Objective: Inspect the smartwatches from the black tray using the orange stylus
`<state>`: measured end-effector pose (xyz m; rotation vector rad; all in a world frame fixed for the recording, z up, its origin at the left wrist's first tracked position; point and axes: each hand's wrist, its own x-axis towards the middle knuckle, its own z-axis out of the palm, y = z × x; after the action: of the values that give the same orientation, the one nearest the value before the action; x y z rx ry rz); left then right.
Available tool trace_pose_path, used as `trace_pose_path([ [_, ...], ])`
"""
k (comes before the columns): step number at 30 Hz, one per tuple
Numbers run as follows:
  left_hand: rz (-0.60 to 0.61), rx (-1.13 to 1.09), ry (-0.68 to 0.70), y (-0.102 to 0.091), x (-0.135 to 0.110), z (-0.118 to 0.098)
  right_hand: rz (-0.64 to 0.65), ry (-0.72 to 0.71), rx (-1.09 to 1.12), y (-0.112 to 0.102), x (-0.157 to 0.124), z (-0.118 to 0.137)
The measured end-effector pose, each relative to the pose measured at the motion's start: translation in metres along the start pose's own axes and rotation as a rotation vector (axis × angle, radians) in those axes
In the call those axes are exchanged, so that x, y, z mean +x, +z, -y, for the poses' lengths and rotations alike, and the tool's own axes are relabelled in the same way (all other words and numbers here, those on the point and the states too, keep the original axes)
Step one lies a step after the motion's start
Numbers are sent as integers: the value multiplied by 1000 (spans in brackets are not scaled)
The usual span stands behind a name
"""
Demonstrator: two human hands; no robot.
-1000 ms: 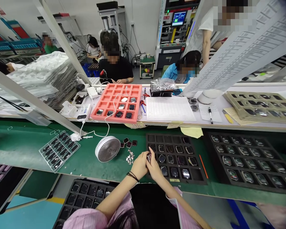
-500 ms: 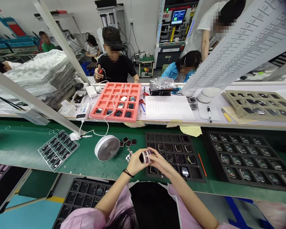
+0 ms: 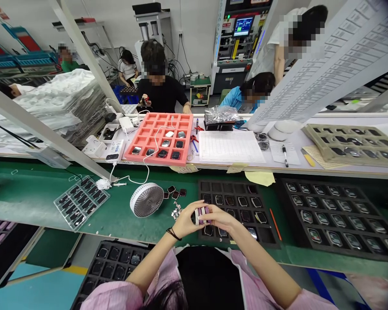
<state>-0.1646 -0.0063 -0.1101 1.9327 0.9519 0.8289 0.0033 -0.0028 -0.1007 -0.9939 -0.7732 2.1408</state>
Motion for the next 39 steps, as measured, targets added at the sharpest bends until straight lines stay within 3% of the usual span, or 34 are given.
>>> trace_pose_path([
  [6,47,-56,-43,-7,1,-5,-41,-29,24,-1,2,-12],
  [9,13,-142,-115,-12,-3,-1,-52,-37,48,-5,4,-16],
  [15,-254,-654,-591,-3,-14,37,-64,5,116,-21,16,-28],
  [23,-332,-864,-823,22,-22,85,-173,75,64,-42,51,-73],
  [33,-315,-846,-977,45,-30,131,-273,54,-246,-55,88,-123],
  [39,-326,-786,-1023,54,-35,144,-306,21,-380,-61,97,-140],
])
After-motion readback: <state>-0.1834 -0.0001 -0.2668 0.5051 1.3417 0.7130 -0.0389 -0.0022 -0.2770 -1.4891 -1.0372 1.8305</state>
